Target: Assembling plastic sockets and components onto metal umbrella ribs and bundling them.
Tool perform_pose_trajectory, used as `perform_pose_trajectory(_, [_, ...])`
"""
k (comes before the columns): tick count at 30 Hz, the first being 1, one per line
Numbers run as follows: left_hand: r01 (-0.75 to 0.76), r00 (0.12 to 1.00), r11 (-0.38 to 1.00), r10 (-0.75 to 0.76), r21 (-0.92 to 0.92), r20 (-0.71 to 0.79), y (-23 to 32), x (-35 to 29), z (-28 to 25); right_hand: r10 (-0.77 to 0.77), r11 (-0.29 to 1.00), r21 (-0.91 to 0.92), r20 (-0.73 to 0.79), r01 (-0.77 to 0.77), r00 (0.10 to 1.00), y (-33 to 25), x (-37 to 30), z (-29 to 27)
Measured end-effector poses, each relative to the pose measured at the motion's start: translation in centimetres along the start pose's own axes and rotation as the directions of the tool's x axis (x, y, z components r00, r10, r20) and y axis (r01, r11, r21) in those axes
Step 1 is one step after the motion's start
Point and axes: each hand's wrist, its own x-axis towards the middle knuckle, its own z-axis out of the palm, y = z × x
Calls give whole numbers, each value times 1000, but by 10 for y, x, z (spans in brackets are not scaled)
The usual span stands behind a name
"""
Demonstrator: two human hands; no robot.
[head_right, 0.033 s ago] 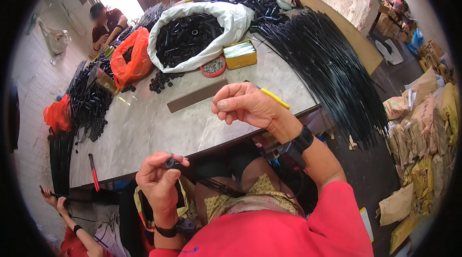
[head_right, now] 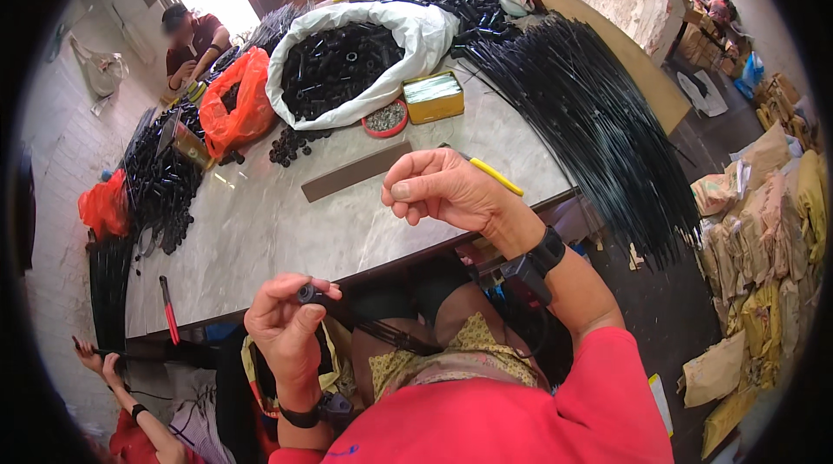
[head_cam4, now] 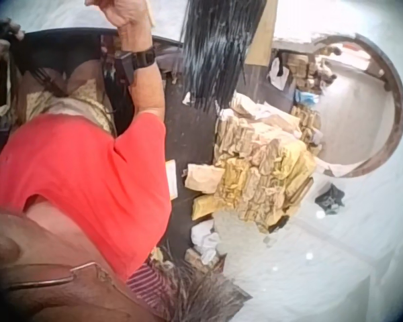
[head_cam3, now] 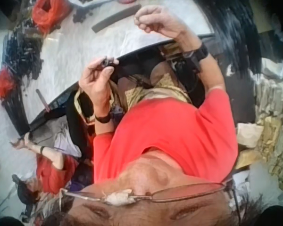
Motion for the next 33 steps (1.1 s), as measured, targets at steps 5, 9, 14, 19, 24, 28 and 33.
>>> perform_pose_trajectory(5, [5,1000,1000,-5,15,-14,2,0,-5,24,1000,-15,71,-23,997,6,3,7])
perform_pose_trajectory(9, [-15,1000,1000,14,-15,-20,1,0,-5,71,997,-31,86,-68,994,19,-1,22])
perform_pose_trajectory(14, [5,1000,999,-5,-45,-7,0,-1,-12,128,992,-37,122,-124,984,36,-5,50])
perform_pose_trajectory(19, [-70,996,994,75,-87,58,-1,-1,-17,13,980,-201,70,1,997,53,-12,78])
perform_pose_trajectory(24, [-54,996,995,60,-86,67,-2,0,-17,-293,906,-292,87,306,952,72,-11,91])
perform_pose_trajectory(28, [-65,996,995,70,-81,59,-2,0,-17,-298,924,-231,59,304,953,77,-12,105])
perform_pose_trajectory(33, [-75,997,993,74,-96,-5,-1,-1,-13,-311,918,-250,32,309,950,82,-11,108])
